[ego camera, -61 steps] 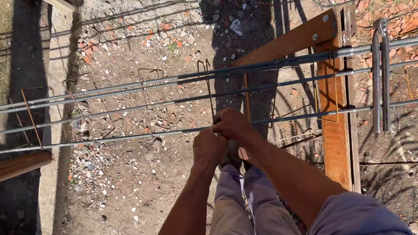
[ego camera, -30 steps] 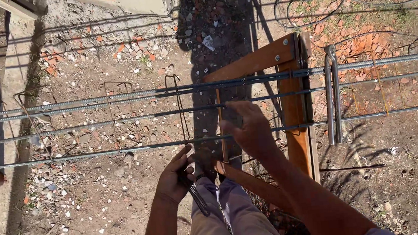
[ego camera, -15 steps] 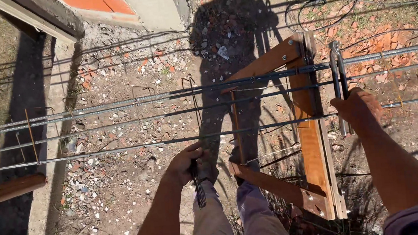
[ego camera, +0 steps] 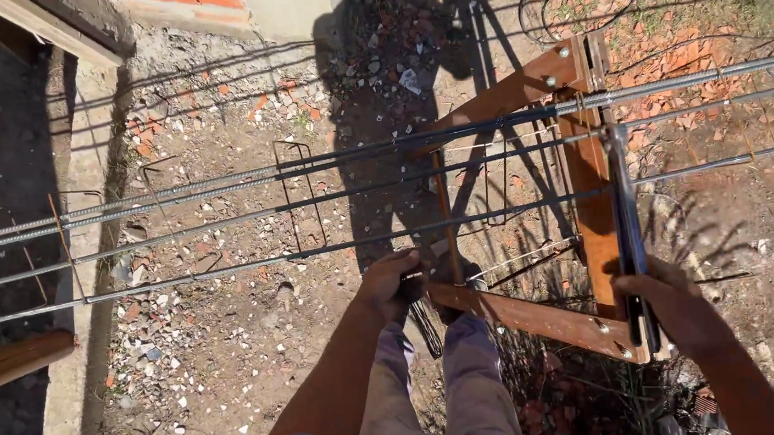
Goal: The person uses pliers to twist wire ties around the intersections of a rebar grid, securing the steel bars together. The person works along the length of the rebar structure, repeatedly wrapping and twisting the wire to fasten the framework.
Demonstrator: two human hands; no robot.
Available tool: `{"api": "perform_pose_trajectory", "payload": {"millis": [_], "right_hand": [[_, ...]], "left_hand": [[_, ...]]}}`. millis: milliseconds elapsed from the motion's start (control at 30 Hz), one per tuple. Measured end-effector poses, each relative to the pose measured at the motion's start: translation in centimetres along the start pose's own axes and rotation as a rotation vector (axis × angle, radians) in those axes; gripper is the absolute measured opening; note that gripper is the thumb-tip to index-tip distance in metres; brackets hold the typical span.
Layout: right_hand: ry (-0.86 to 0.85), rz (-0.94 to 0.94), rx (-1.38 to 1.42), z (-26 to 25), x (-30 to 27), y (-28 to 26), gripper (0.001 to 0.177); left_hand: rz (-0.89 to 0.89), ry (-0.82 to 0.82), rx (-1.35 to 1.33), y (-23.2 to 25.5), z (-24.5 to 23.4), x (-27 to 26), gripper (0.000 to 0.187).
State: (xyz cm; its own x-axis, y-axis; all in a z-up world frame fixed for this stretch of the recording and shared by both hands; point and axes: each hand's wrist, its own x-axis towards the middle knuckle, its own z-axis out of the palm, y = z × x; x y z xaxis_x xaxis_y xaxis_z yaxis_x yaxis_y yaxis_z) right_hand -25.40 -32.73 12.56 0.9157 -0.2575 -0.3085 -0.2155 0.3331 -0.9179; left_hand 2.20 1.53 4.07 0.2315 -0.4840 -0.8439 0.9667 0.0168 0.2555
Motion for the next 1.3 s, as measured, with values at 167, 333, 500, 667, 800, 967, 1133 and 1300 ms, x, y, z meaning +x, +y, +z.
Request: {"api": "perform_pose_trajectory", "payload": {"millis": [167,333,500,667,800,967,1133,1300], "right_hand": [[0.335,0.732,-0.115,20.7,-4.7,2.4,0.035],[0.315,0.837,-0.128,25.4,-3.3,3.6,0.027],[0.209,0.906,-0.111,27.0,-0.9,-0.5,0.052],[0.211,0.934,-0.171,27.3,1.0,-2.4,0.047],[0.143,0.923,-0.185,26.9,1.6,-2.3,0.051],[0.122,0.918,-0.239,26.7,2.2,-2.5,0.054],[0.096,0.893,-0.276,26.5,3.0,-2.6,0.053],[0.099,0.880,-0.241,25.8,2.8,-1.1,0.055]], "left_hand": [[0.018,-0.055,-0.023,-0.1,-0.5,0.5,0.009],[-0.011,-0.081,-0.067,0.4,-0.1,0.4,0.016],[0.015,-0.075,-0.017,0.0,-0.1,0.4,0.019],[0.001,-0.189,-0.056,0.7,0.4,-0.8,0.017],[0.009,-0.155,-0.048,0.3,-0.1,0.1,0.020],[-0.048,-0.099,-0.034,-0.4,-0.6,1.3,0.017],[-0.047,-0.109,-0.014,0.3,0.1,0.4,0.015],[-0.048,-0.087,0.023,0.8,0.4,-0.5,0.016]]}}
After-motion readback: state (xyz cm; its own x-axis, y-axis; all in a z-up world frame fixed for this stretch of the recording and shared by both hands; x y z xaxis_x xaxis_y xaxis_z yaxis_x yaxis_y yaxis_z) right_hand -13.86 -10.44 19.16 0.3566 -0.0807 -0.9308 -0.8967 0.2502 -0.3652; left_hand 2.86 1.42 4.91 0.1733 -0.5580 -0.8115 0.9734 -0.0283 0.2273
